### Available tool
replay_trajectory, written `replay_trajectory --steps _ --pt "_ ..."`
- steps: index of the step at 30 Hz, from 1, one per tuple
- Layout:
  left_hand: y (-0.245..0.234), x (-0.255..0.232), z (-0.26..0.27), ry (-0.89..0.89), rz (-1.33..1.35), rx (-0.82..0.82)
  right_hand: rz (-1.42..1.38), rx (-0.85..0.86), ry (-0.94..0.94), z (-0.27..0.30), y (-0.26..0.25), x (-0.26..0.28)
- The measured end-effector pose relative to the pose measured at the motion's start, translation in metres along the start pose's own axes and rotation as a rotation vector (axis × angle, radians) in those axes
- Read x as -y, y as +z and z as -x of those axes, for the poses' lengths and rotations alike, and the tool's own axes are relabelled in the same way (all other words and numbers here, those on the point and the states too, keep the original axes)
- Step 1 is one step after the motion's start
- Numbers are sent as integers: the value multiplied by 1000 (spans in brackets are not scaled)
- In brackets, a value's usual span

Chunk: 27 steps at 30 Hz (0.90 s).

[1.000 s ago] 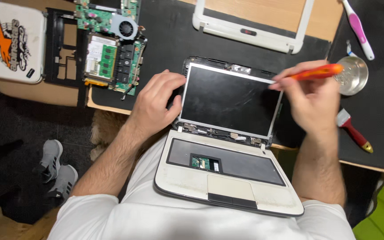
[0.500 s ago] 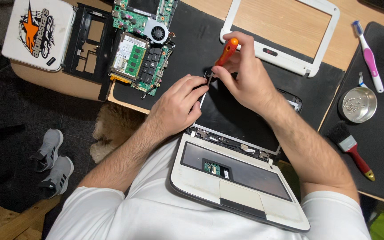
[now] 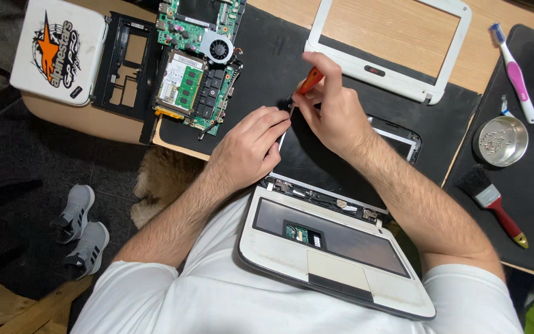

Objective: The person uses a screwdriver to remove screws from the bezel of a white laptop screen. They then lift off the bezel and proceed to unscrew and remove the LCD panel from the laptop's hinge assembly.

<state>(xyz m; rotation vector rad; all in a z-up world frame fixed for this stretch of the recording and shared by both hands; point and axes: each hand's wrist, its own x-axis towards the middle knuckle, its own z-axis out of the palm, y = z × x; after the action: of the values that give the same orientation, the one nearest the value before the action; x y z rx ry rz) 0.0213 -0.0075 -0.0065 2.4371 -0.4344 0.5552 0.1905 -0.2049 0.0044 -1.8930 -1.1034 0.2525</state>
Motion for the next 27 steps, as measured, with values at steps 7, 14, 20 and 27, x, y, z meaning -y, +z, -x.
replay_trajectory --steps 7,14,20,27 --pt "8 5 3 -1 -1 0 26 58 -52 -3 -6 4" --pt "27 21 15 9 -75 -37 117 -36 -281 -16 -11 6" --pt "30 24 18 11 -88 -53 -70 -3 -291 -18 -13 23" --pt "-5 -4 -7 -6 36 -1 -89 -47 -347 -23 -22 21"
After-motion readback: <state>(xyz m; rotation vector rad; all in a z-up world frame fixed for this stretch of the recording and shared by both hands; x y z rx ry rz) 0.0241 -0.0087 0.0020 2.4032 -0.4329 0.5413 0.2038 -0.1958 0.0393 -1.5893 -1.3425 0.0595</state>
